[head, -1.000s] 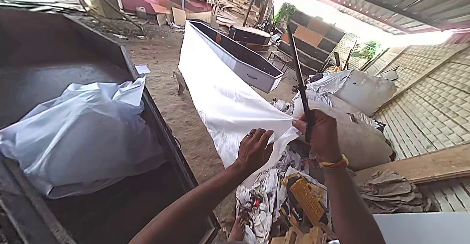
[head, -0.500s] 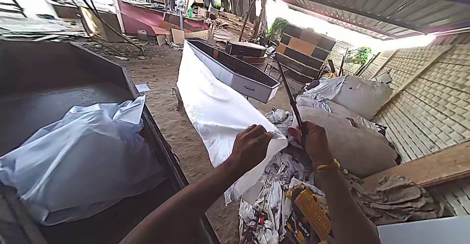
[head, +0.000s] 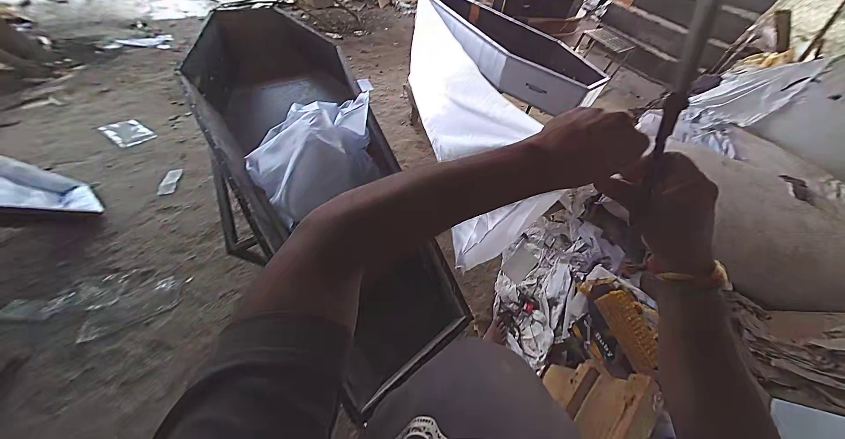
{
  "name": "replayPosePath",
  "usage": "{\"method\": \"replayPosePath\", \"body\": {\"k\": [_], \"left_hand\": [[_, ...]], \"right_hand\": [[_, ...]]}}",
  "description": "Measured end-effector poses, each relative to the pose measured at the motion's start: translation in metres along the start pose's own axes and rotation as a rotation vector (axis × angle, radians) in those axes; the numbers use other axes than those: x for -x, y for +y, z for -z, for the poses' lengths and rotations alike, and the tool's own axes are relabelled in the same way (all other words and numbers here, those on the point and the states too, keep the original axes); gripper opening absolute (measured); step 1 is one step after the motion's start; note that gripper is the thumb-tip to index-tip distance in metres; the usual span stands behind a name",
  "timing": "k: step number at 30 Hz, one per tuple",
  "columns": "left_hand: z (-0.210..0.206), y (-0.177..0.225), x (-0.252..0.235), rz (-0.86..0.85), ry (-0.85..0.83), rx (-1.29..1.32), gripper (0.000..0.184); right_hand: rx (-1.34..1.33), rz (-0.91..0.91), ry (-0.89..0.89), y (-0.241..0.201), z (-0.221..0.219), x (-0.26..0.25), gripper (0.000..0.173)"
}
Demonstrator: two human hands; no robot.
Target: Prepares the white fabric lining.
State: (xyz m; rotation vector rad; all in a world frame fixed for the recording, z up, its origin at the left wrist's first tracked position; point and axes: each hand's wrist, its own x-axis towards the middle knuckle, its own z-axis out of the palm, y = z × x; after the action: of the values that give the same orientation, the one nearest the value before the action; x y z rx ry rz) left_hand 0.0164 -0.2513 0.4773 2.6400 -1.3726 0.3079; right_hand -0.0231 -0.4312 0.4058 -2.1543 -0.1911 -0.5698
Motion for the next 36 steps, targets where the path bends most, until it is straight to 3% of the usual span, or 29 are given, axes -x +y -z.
{"method": "replayPosePath", "body": {"k": [3, 12, 17, 21, 26, 30, 33, 36], "left_hand": [[0.014, 0.010, 0.000, 0.023, -0.030, 0.011, 0.012], [0.037, 0.018, 0.005, 0.181, 0.046, 0.185, 0.009], [0.036, 0.011, 0.011, 0.136, 0.167, 0.207, 0.004], [0.027, -0.003, 0.010, 0.028, 0.339, 0.139, 0.007], [0.027, -0.013, 0.021, 0.014, 0.358, 0.162, 0.017], [0.028, -0.005, 0.035, 0.098, 0.257, 0.238, 0.017], [0.032, 0.001, 0.043, 0.194, 0.247, 0.278, 0.014], [0.032, 0.006, 0.055, 0.156, 0.386, 0.277, 0.015]], "right_hand": [[0.137, 0.057, 0.059, -0.007, -0.015, 0.004, 0.063], [0.014, 0.304, 0.238, -0.006, -0.042, -0.009, 0.066], [0.062, 0.411, 0.359, -0.017, -0.051, -0.017, 0.053], [0.046, 0.435, 0.444, -0.026, -0.060, -0.025, 0.060], [0.151, 0.453, 0.348, -0.029, -0.053, -0.025, 0.051], [0.245, 0.442, 0.278, -0.033, -0.044, -0.016, 0.045], [0.177, 0.501, 0.411, -0.040, -0.058, -0.021, 0.041], [0.082, 0.544, 0.476, -0.045, -0.070, -0.021, 0.045]]}}
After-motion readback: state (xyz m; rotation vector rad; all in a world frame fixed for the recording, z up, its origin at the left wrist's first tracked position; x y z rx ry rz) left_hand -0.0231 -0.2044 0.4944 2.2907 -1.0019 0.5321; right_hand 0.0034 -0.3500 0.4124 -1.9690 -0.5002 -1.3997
